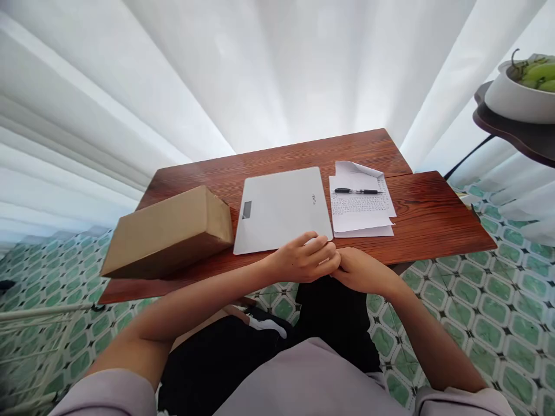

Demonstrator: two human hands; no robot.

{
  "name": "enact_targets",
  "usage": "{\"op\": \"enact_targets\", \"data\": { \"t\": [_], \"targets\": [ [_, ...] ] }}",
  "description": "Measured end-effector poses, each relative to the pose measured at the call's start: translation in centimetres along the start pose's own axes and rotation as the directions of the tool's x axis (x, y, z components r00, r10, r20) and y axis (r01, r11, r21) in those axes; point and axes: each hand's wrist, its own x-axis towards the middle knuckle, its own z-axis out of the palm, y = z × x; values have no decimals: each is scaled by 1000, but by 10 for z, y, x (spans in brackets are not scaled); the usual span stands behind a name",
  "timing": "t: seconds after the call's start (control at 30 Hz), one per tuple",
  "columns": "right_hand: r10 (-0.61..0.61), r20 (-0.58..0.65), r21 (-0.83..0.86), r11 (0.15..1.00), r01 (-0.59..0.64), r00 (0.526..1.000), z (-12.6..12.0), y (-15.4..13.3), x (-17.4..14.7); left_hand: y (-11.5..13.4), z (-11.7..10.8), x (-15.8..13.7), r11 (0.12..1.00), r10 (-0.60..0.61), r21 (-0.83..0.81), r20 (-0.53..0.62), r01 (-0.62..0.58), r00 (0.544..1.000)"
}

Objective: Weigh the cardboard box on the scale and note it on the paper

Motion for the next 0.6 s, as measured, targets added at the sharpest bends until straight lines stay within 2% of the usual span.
{"op": "enact_targets", "data": {
  "t": [0.13,0.23,0.3,0.37,0.4,0.47,0.53,0.57,0.6],
  "targets": [
    [108,-8,118,987,-107,994,-6,9,-15,-1,23,16,997,54,-57,-36,-56,998],
    [152,14,149,977,-152,988,-18,17,-29,3,38,26,993,52,-97,-91,-61,995],
    [168,47,113,979,-173,985,-31,25,-38,8,46,31,992,28,-115,-141,-45,990],
    [215,24,26,976,-215,976,-46,32,-44,13,53,34,992,11,-123,-151,-30,989],
    [246,-29,-29,969,-247,969,-55,36,-44,16,55,35,992,7,-126,-134,-24,991],
    [237,-231,-126,955,-270,944,-70,40,-35,20,58,36,992,-6,-130,-79,-5,997],
    [143,-456,-239,931,-276,878,-83,44,-14,23,59,36,991,-32,-133,-33,28,999],
    [77,-504,-316,911,-267,860,-88,47,-1,25,59,36,989,-53,-136,-13,51,999],
    [25,-505,-393,883,-256,863,-93,49,13,26,59,36,987,-76,-140,8,77,997]
  ]
}}
